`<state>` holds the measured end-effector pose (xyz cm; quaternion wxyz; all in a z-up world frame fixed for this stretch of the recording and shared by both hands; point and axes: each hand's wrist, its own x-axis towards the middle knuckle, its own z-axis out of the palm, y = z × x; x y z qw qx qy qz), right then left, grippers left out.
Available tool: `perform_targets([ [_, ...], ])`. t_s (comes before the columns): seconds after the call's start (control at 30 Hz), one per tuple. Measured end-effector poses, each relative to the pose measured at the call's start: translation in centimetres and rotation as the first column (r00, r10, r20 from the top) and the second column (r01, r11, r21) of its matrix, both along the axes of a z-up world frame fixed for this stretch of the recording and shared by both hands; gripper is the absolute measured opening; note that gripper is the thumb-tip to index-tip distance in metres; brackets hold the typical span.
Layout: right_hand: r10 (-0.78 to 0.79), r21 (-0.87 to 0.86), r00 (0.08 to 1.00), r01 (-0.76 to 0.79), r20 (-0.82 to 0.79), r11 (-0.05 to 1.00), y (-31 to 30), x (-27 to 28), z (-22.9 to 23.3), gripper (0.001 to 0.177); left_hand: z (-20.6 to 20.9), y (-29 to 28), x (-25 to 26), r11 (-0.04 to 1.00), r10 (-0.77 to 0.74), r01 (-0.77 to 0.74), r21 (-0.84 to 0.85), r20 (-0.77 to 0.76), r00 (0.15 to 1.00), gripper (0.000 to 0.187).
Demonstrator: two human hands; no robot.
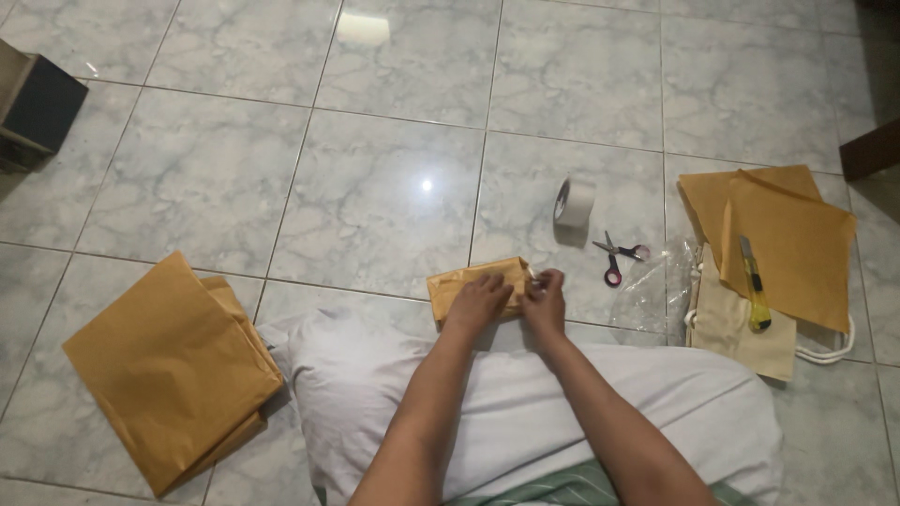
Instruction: The person wraps small items in brown paper, folds the edges, and secures them with clear tape. They use scissors to cut the tape and place the finished packages aside.
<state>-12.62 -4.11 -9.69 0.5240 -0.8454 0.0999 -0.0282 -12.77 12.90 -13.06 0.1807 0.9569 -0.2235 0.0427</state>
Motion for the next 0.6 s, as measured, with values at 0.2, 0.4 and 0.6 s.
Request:
perform_targets([
  [0.2, -0.096, -0.037, 0.994, 0.098, 0.055, 0.995, -0.1, 0.9, -1.1, 0.047, 0.4, -0.4, -0.2, 0.998, 0.03, -0.032, 0.053, 0.049, 0.998, 0.033],
  [0.4, 0.048, -0.218, 0.999, -0.041, 0.023, 0.975, 0.4, 0.4, -0.2, 0.046, -1.0, -0.5, 0.0, 0.996, 0.045, -0.048, 0.078, 0.04, 0.998, 0.033],
  [0.6, 0.082, -0.134, 0.997, -0.081, 0.0, 0.988, 0.6, -1.6, 0.3, 0.049, 0.2, 0.1, 0.0, 0.994, 0.028, -0.023, -0.11, 0.042, 0.999, 0.041],
])
